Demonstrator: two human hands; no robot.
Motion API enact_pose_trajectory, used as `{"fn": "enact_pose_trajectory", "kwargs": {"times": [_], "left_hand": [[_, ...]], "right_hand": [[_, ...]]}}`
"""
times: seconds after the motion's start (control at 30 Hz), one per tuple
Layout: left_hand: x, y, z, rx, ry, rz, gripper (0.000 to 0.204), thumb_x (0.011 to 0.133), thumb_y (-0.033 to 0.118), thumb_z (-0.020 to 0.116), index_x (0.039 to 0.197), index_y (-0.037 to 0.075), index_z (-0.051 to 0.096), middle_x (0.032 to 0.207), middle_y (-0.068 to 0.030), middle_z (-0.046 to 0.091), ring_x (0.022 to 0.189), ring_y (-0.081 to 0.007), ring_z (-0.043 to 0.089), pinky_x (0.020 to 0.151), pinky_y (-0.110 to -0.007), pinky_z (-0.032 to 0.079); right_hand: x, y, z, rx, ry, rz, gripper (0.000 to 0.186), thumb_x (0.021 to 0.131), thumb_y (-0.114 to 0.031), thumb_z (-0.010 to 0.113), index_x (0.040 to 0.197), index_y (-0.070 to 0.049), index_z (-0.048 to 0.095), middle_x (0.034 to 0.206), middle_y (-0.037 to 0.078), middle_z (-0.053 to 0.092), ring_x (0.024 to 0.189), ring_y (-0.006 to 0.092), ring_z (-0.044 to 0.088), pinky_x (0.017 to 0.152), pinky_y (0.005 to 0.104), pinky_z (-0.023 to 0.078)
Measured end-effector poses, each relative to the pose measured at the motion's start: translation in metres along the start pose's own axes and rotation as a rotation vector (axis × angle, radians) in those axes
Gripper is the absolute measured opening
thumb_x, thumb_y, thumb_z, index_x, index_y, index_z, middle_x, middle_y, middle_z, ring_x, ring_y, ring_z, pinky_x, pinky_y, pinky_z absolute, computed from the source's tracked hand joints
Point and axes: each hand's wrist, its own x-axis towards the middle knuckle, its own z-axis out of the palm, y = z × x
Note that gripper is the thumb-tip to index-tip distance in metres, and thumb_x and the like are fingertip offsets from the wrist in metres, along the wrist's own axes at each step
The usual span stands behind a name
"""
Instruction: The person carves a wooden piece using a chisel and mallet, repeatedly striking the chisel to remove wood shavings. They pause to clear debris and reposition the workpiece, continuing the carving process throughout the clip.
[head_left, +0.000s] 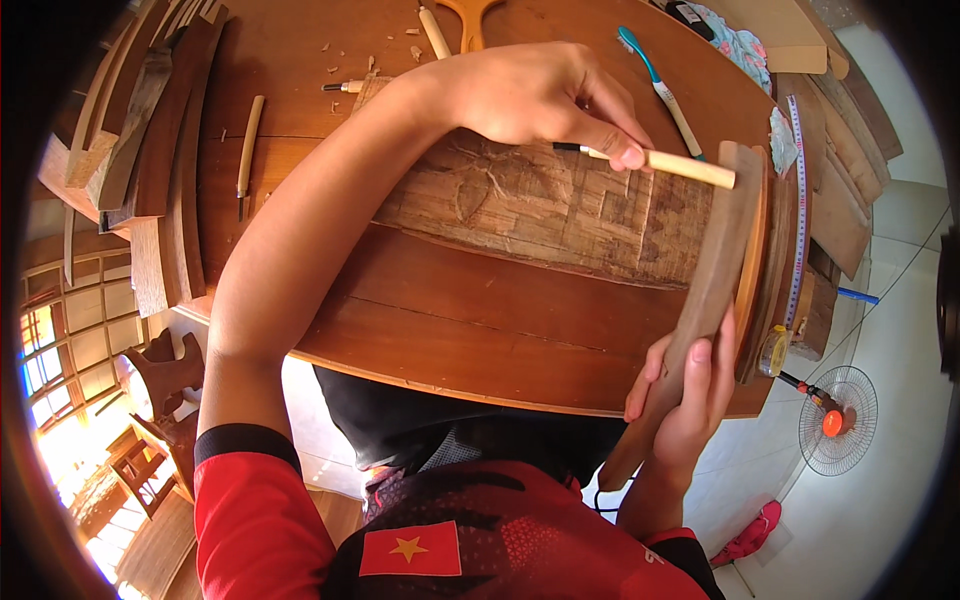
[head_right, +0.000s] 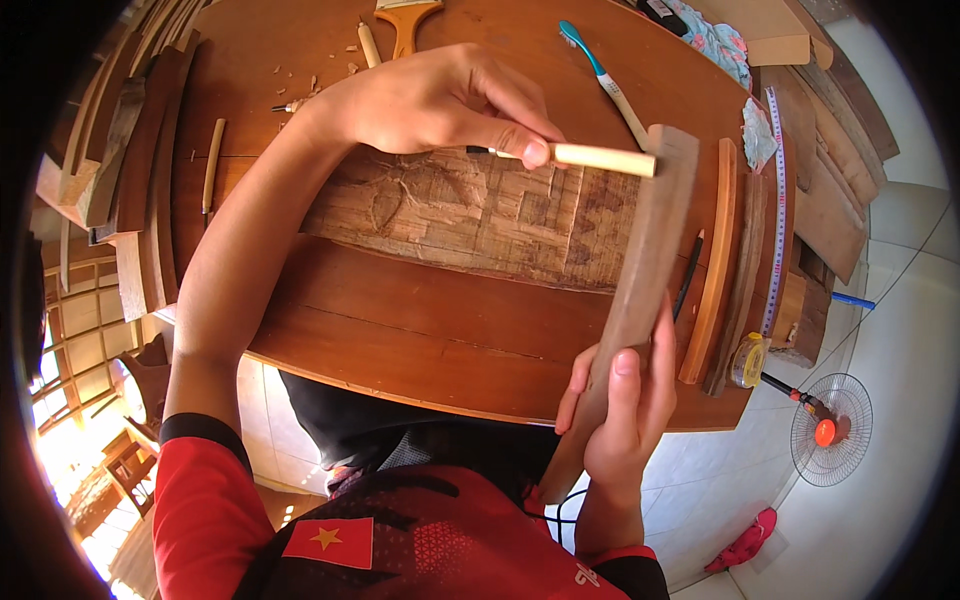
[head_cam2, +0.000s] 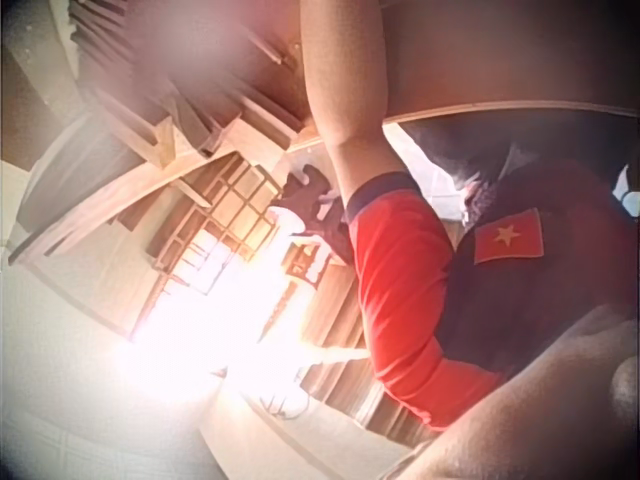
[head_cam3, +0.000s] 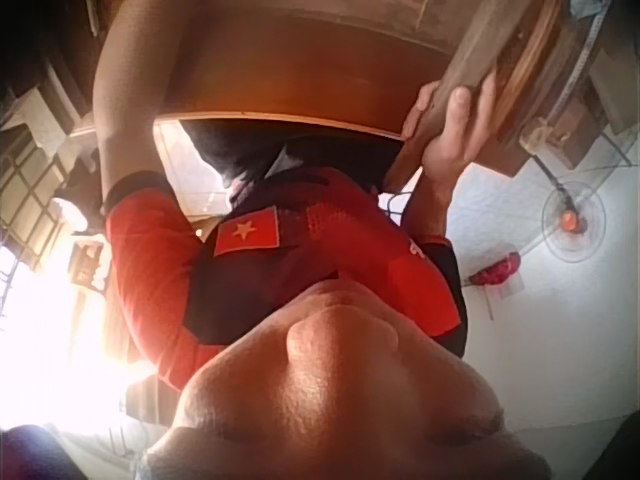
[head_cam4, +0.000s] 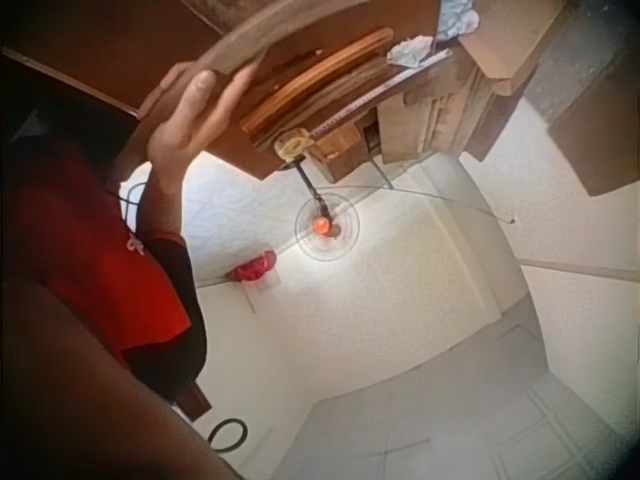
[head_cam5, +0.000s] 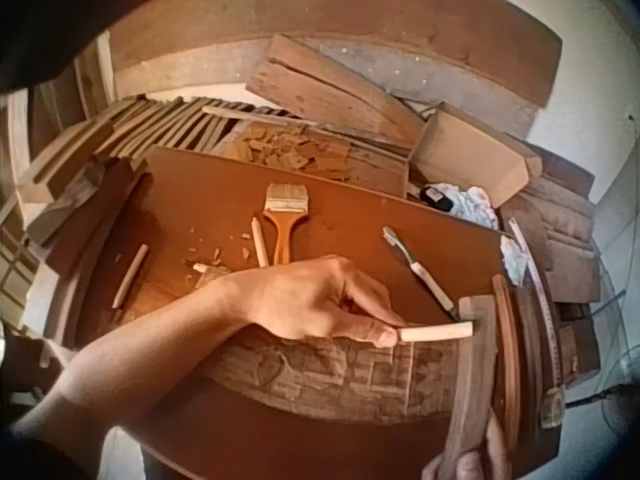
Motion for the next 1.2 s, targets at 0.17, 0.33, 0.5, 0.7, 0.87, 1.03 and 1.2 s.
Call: {"fn": "enact_pose_trajectory", "kwargs": {"times": [0.17,0.33,0.5,0.7,0.87,1.03,1.2], "left_hand": [[0.000,-0.002,0.001,0.033,0.009,0.008,0.039,0.096,0.037,0.073,0.114,0.003,0.078,0.098,-0.0069,0.075,0.092,-0.0181,0.068,0.082,-0.033,0.051],[0.001,-0.003,0.004,0.082,0.014,0.019,0.037,0.096,0.036,0.074,0.112,0.003,0.079,0.098,-0.0058,0.076,0.091,-0.0172,0.069,0.082,-0.032,0.051],[0.005,-0.006,-0.005,0.030,-0.071,0.112,0.038,0.098,0.039,0.070,0.117,0.007,0.078,0.104,-0.0073,0.078,0.096,-0.0212,0.070,0.088,-0.036,0.053],[0.003,-0.003,-0.009,-0.024,-0.113,0.108,0.038,0.099,0.038,0.070,0.117,0.006,0.078,0.105,-0.0101,0.077,0.099,-0.0245,0.070,0.090,-0.037,0.053],[0.001,0.000,-0.010,0.015,-0.115,0.062,0.037,0.099,0.037,0.070,0.116,0.006,0.078,0.105,-0.0104,0.077,0.099,-0.0240,0.071,0.089,-0.037,0.053],[0.003,-0.006,-0.012,0.054,-0.140,0.056,0.038,0.099,0.039,0.070,0.117,0.006,0.078,0.108,-0.0110,0.077,0.103,-0.0240,0.071,0.091,-0.036,0.054],[-0.005,0.001,-0.018,0.049,-0.108,-0.052,0.040,0.099,0.040,0.070,0.121,0.008,0.077,0.110,-0.0112,0.078,0.103,-0.0241,0.071,0.091,-0.037,0.055]], "right_hand": [[0.000,-0.002,0.005,-0.022,-0.020,0.029,0.063,0.110,-0.033,0.039,0.163,-0.003,0.022,0.071,0.012,0.053,0.042,0.0155,0.048,0.039,0.0282,0.042],[0.000,-0.003,0.008,0.051,0.088,-0.002,0.056,0.112,-0.033,0.035,0.161,-0.007,0.025,0.073,0.010,0.049,0.038,0.0143,0.043,0.035,0.0282,0.041],[-0.001,-0.003,0.008,0.073,0.135,0.031,0.061,0.111,-0.034,0.037,0.162,-0.005,0.023,0.071,0.011,0.052,0.039,0.0148,0.047,0.038,0.0279,0.042],[-0.002,-0.005,0.010,0.054,0.097,0.040,0.061,0.111,-0.035,0.036,0.163,-0.006,0.021,0.073,0.010,0.051,0.040,0.0143,0.046,0.036,0.0281,0.041],[-0.002,0.000,0.006,-0.011,-0.018,0.069,0.059,0.112,-0.034,0.035,0.162,-0.007,0.019,0.073,0.010,0.052,0.040,0.0151,0.046,0.035,0.0289,0.040],[-0.004,0.001,0.007,-0.028,0.010,0.087,0.061,0.111,-0.030,0.039,0.164,-0.007,0.021,0.073,0.011,0.054,0.042,0.0149,0.047,0.040,0.0281,0.044],[-0.001,-0.005,0.016,0.113,0.103,0.025,0.060,0.112,-0.032,0.035,0.164,-0.008,0.019,0.074,0.011,0.052,0.041,0.0151,0.046,0.037,0.0286,0.041]]}}
